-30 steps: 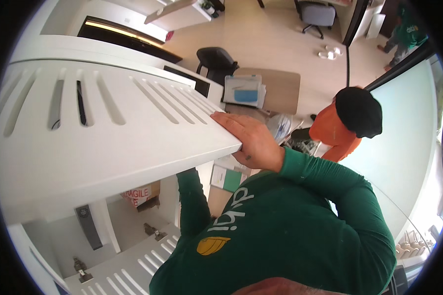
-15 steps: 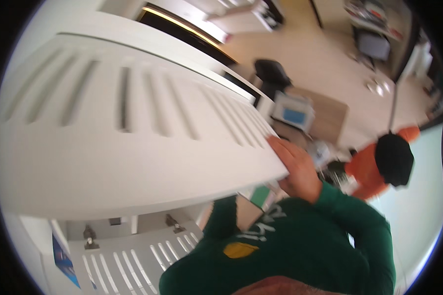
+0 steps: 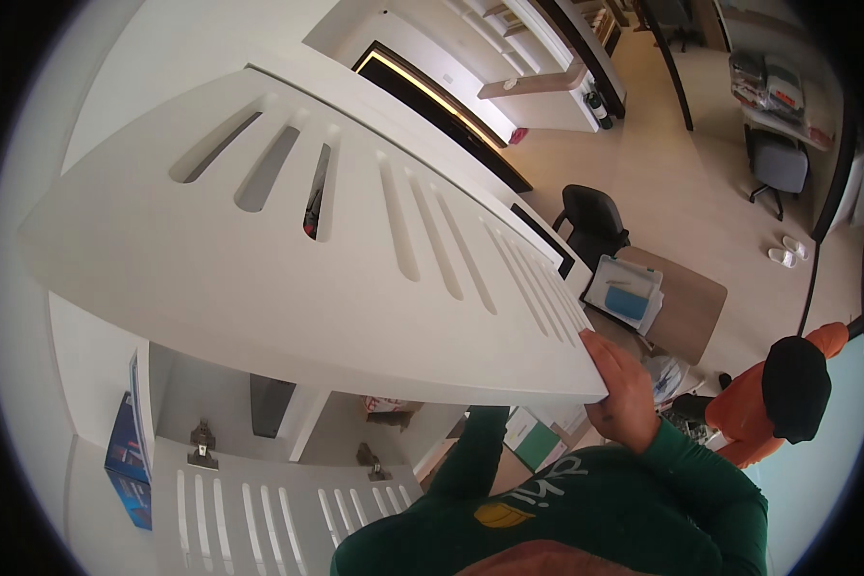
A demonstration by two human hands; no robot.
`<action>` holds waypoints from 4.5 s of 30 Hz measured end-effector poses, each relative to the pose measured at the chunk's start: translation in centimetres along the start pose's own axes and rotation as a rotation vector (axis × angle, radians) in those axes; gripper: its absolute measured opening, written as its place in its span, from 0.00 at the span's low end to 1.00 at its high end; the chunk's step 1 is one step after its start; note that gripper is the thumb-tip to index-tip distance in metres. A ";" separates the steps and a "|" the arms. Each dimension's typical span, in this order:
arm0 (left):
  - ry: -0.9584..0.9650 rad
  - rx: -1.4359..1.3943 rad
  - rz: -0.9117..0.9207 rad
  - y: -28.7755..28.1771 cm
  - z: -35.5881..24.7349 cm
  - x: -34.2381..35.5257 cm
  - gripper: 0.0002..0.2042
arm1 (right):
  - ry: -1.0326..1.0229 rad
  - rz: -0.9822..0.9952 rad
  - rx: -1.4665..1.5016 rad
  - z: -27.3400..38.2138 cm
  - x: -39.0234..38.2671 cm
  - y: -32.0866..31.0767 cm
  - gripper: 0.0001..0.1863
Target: The person carries a white cabinet door into an office and positions it against a wall cabinet. They use a power drill to secure the door hinges to the cabinet frame, repeatedly adjusting the door and drilling screws into the hinge mounts.
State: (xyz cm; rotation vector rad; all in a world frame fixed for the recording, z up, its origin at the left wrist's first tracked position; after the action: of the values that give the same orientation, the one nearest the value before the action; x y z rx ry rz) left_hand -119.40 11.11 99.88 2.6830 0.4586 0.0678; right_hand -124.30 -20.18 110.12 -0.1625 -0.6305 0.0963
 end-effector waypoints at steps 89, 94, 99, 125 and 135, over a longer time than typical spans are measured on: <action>0.263 -0.158 -0.176 -3.1 0.1 -4.6 0.19 | -0.717 0.717 -1.866 -6.3 14.1 19.2 0.28; 0.233 -0.146 -0.174 -4.1 1.6 -4.9 0.20 | -0.583 0.768 -1.930 -6.7 14.5 20.3 0.33; 0.173 -0.255 -0.181 -4.0 0.9 -5.8 0.22 | -0.546 0.741 -1.742 -7.1 14.4 19.9 0.32; 0.427 0.715 0.099 -16.2 -10.7 -7.8 0.29 | 0.042 0.655 -0.069 0.3 3.0 15.9 0.30; 0.580 0.864 -0.322 -21.8 -15.3 -8.8 0.27 | -0.171 0.822 0.082 -0.5 0.8 27.3 0.35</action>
State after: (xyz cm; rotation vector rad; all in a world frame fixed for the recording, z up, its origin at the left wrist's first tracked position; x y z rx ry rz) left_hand -136.17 32.93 105.09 3.3342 1.3526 0.7116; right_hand -124.49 6.69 105.27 -0.3296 -0.6965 0.9356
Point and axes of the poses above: each hand's wrist, its own x-axis towards the middle knuckle, its own y-axis out of the palm, z = x × y, the point moved 2 cm from there along x, towards the middle knuckle, and after that the axes turned 7 degrees about x, right-handed, at the moved point
